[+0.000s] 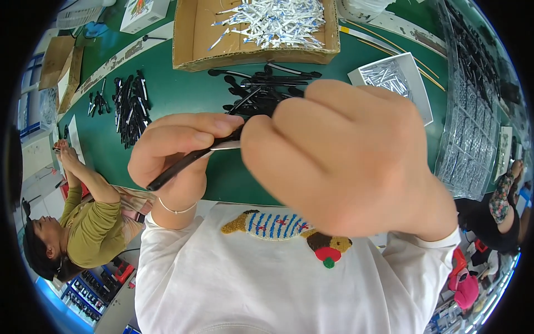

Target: The person assembles small black plastic components by using tweezers to insert small metal pins into them.

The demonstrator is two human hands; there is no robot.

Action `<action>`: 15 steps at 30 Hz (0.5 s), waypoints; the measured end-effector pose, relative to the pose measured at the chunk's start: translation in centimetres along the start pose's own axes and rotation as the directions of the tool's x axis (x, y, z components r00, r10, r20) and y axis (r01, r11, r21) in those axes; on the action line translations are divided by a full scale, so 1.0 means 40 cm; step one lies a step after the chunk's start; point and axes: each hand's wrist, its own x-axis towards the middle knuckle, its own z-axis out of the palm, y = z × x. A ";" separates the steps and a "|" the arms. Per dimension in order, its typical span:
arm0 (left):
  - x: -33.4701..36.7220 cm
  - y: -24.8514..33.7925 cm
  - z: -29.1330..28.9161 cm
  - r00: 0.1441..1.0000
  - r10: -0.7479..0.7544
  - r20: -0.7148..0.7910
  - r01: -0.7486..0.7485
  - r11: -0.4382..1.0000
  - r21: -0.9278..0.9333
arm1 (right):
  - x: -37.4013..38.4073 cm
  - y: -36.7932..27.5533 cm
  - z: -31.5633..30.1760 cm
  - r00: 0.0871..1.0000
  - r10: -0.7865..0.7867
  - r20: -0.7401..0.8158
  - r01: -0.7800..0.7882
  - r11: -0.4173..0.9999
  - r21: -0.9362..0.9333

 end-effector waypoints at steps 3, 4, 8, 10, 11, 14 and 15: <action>0.002 0.009 -0.005 0.996 -0.089 0.016 0.090 0.990 -0.111 | -0.031 0.020 0.005 0.973 0.190 -0.133 -0.149 0.952 0.269; -0.001 0.013 -0.009 0.988 -0.147 0.045 0.152 0.980 -0.130 | -0.034 0.019 -0.004 0.953 0.289 -0.091 -0.253 0.925 0.282; -0.007 0.014 0.010 0.973 -0.227 -0.025 0.202 0.906 -0.372 | -0.032 0.012 -0.001 0.913 0.407 -0.026 -0.376 0.865 0.333; -0.005 0.002 0.000 0.982 -0.187 0.042 0.189 0.914 -0.360 | -0.031 0.013 0.008 0.907 0.416 -0.063 -0.368 0.857 0.360; -0.003 0.005 0.002 0.968 -0.242 0.071 0.250 0.882 -0.399 | -0.030 0.014 0.012 0.900 0.425 -0.099 -0.357 0.848 0.392; 0.001 0.001 0.007 0.955 -0.281 0.096 0.292 0.828 -0.478 | -0.027 0.025 0.034 0.949 0.283 -0.137 -0.223 0.913 0.341; -0.001 0.001 0.008 0.961 -0.263 0.090 0.271 0.811 -0.519 | -0.015 0.006 0.020 0.949 0.306 -0.075 -0.257 0.890 0.377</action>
